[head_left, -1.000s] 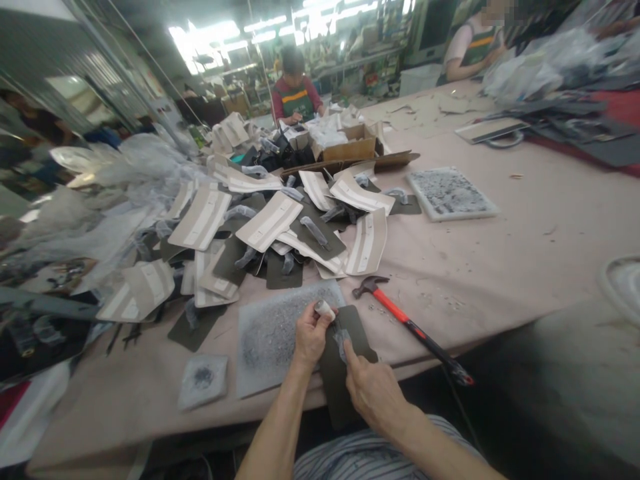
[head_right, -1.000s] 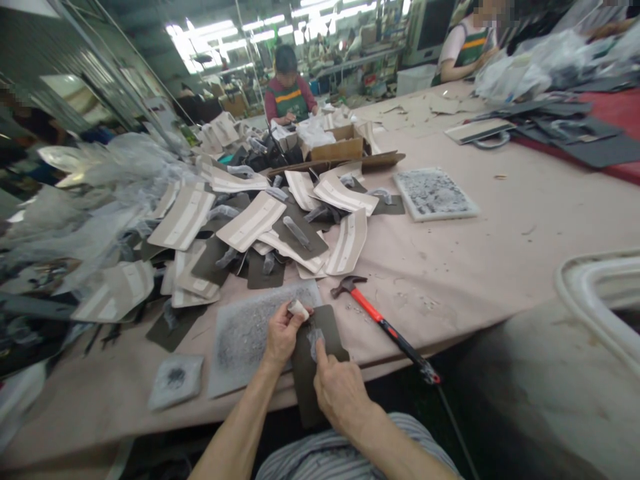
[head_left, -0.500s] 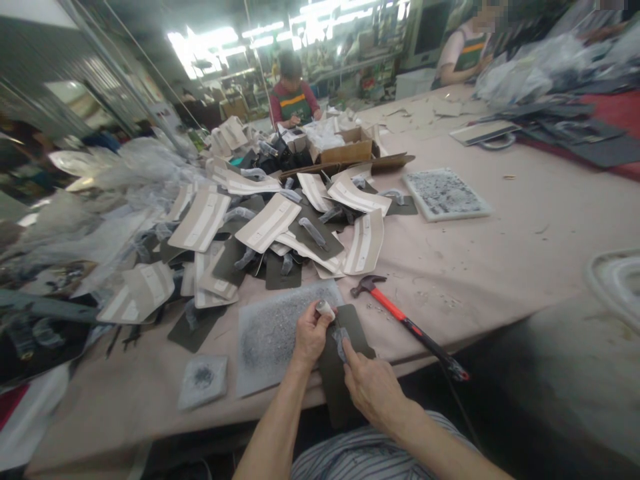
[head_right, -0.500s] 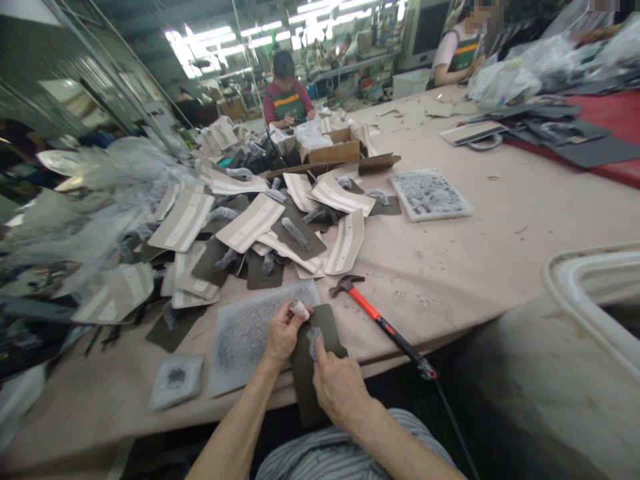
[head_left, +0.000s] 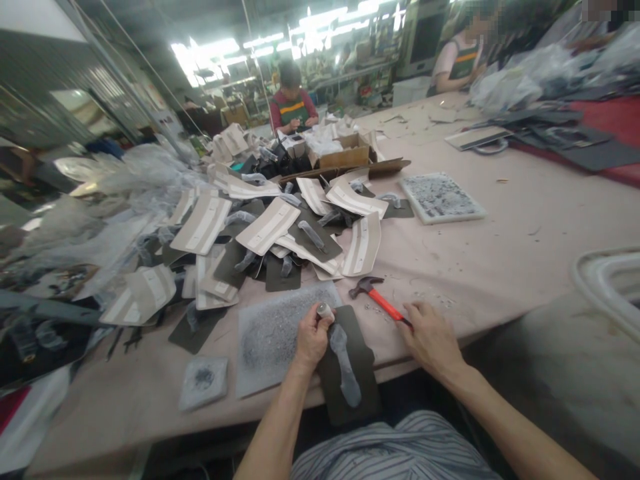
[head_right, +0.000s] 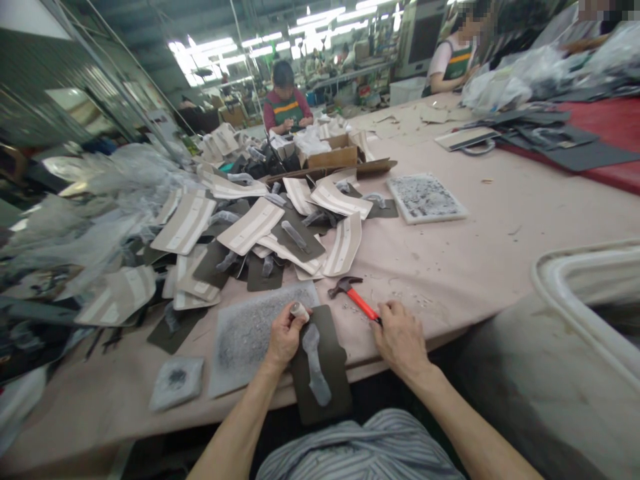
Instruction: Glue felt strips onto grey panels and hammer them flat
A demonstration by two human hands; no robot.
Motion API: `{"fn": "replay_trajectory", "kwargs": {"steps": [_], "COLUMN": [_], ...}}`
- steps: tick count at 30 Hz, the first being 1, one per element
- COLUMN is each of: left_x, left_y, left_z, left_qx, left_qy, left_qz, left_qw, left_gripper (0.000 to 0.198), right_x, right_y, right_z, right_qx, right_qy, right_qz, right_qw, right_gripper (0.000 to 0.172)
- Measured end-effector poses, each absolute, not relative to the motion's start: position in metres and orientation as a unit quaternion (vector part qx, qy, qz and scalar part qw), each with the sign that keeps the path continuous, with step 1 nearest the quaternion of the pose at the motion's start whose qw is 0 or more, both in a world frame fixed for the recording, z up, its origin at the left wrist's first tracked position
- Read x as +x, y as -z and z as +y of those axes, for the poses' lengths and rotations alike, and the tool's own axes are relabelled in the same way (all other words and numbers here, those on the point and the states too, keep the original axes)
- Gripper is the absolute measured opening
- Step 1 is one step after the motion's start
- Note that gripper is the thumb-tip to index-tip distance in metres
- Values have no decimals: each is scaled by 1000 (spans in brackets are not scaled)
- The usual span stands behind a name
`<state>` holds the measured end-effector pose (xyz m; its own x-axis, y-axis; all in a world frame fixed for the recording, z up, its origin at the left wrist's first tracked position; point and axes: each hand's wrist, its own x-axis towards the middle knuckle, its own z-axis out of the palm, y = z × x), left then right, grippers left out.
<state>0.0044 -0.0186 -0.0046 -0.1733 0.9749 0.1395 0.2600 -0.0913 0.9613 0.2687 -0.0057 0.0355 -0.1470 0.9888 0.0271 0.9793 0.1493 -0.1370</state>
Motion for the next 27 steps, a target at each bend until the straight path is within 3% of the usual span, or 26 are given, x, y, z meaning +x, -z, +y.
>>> {"fn": "replay_trajectory", "kwargs": {"steps": [3, 8, 12, 17, 22, 27], "left_x": [5, 5, 5, 8, 14, 14], "left_y": [3, 5, 6, 1, -4, -2], "left_z": [-19, -20, -20, -18, -20, -22], "left_qx": [558, 574, 569, 547, 521, 521], "left_qy": [-503, -495, -491, -479, -497, -503], "left_qz": [571, 573, 583, 606, 614, 614], "left_qw": [331, 311, 309, 322, 325, 314], "left_gripper": [15, 17, 18, 15, 14, 17], "right_x": [278, 221, 166, 157, 166, 158], "right_y": [-40, -70, -57, -22, -33, -41], "right_z": [-1, -28, -65, -94, -87, -75], "right_qx": [-663, -532, -455, -467, -467, -473], "right_qy": [-50, -70, -167, -125, -184, -174], "right_qz": [-747, -818, -865, -865, -850, -850], "right_qw": [12, 207, 128, 131, 159, 155], "right_gripper": [29, 48, 35, 52, 25, 23]}}
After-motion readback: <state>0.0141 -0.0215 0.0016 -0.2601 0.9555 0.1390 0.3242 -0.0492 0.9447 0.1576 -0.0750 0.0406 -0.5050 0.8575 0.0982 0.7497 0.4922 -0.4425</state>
